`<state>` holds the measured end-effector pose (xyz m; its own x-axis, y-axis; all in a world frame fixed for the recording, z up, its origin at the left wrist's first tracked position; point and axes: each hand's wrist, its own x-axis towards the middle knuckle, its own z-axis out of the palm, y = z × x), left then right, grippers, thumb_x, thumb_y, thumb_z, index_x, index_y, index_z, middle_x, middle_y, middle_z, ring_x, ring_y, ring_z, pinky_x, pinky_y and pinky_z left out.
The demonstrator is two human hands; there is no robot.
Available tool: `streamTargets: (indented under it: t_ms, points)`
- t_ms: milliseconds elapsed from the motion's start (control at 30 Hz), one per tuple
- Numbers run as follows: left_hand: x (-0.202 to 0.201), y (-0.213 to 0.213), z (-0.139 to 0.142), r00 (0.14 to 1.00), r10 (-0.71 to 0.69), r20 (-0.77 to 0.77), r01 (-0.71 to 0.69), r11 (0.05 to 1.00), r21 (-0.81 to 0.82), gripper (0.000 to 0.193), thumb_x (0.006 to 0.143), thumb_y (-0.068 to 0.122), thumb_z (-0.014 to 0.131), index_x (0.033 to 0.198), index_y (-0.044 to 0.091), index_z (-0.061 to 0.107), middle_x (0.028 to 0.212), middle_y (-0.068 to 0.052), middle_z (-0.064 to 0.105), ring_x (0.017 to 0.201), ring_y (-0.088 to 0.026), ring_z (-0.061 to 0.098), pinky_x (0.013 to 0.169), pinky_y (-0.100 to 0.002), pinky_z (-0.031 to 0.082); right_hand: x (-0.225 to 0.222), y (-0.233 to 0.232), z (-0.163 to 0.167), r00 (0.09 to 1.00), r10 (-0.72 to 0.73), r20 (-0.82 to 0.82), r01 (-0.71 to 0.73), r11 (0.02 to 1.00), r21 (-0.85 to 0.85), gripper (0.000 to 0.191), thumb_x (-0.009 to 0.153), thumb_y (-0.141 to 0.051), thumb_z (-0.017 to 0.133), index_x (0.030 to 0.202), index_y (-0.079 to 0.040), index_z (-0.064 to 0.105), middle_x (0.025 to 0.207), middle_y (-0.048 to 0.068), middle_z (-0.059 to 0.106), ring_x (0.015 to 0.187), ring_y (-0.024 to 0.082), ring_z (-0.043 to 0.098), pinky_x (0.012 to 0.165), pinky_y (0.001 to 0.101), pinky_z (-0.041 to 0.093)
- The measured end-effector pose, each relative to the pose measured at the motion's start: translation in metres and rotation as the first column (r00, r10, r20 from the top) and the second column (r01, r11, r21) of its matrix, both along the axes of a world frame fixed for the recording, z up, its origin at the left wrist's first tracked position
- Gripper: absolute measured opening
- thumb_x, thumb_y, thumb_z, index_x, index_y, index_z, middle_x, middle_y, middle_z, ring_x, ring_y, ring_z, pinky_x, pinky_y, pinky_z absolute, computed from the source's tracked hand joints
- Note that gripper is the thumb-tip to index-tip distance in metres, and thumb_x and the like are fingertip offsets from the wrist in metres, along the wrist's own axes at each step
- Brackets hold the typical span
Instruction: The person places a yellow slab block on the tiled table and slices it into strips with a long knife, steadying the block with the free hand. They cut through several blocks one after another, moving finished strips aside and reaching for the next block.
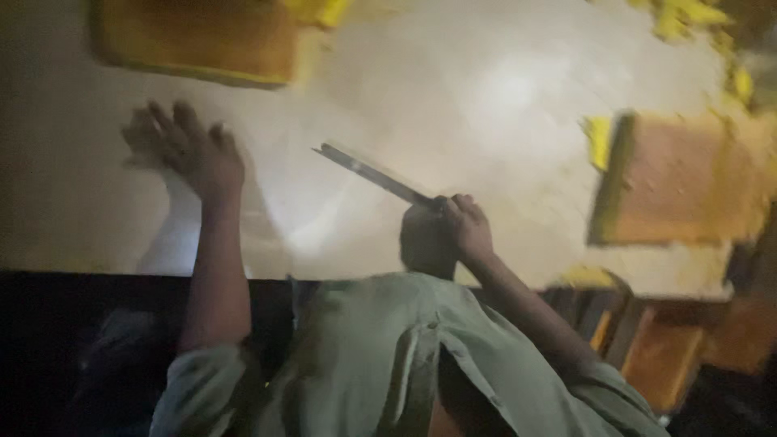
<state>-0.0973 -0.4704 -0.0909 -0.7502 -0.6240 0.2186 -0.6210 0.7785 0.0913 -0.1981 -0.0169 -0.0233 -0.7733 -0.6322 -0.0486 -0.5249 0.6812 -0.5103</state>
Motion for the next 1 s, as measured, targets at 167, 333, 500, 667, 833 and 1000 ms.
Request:
streamTargets:
  t_ms: [167,333,500,667,833,1000]
  points:
    - [0.055,0.171,0.028,0.949,-0.073,0.306,-0.022,0.955,0.296,0.078,0.111,0.049,0.048,0.172,0.013,0.015,0.173,-0.028,0.001,0.154,-0.061,0.001,0.116,-0.081,0.003,-0.020,0.185,0.007,0.892,-0.447,-0.071,0.441,0.894,-0.083,0.014,0.098,-0.016,0.061,0.109,-0.010,0.067,0.089,0.011,0.067,0.085,0.032,0.065,0.076,0.0463,0.052]
    - [0.075,0.344,0.025,0.877,-0.473,-0.087,0.480,0.845,0.237,0.085,0.108,0.052,0.061,0.170,0.010,0.020,0.169,-0.041,0.007,0.157,-0.062,0.008,0.125,-0.075,0.009,0.004,0.323,0.014,0.800,-0.593,0.097,0.569,0.696,-0.438,0.027,0.107,-0.025,0.061,0.119,-0.001,0.060,0.092,0.009,0.071,0.083,0.021,0.067,0.073,0.0382,0.055]
    - [0.045,0.492,0.024,0.637,-0.759,-0.135,0.750,0.570,0.335,0.078,0.101,0.049,0.059,0.163,0.009,0.033,0.168,-0.035,0.011,0.157,-0.051,0.011,0.126,-0.066,0.014,0.070,0.389,0.003,0.685,-0.682,0.257,0.729,0.638,-0.249,0.024,0.106,-0.021,0.063,0.117,0.001,0.062,0.097,0.012,0.064,0.088,0.020,0.061,0.082,0.0343,0.052]
    - [-0.033,0.605,0.023,0.183,-0.980,-0.076,0.890,0.132,0.436,0.064,0.097,0.050,0.054,0.153,0.019,0.045,0.168,-0.014,0.022,0.156,-0.036,0.016,0.122,-0.062,0.013,0.090,0.422,-0.003,0.635,-0.577,0.514,0.760,0.585,-0.283,0.032,0.098,-0.018,0.068,0.124,0.000,0.062,0.105,0.010,0.069,0.098,0.016,0.064,0.088,0.0324,0.051]
    - [-0.115,0.643,0.008,-0.246,-0.955,-0.167,0.882,-0.292,0.370,0.066,0.098,0.047,0.051,0.152,0.009,0.047,0.165,-0.011,0.033,0.156,-0.028,0.022,0.125,-0.059,0.014,0.064,0.454,-0.015,0.518,-0.651,0.555,0.828,0.544,-0.134,0.030,0.098,-0.019,0.067,0.122,-0.001,0.063,0.107,0.010,0.073,0.097,0.017,0.067,0.086,0.0329,0.052]
    - [-0.300,0.609,-0.001,-0.009,-0.991,-0.137,0.559,-0.119,0.820,0.054,0.102,0.023,0.038,0.152,0.008,0.047,0.157,-0.015,0.046,0.150,-0.029,0.038,0.131,-0.050,0.021,0.026,0.490,-0.024,0.523,-0.775,0.354,0.837,0.545,-0.045,0.040,0.100,-0.018,0.069,0.131,0.003,0.059,0.113,0.017,0.068,0.103,0.025,0.064,0.086,0.0374,0.051]
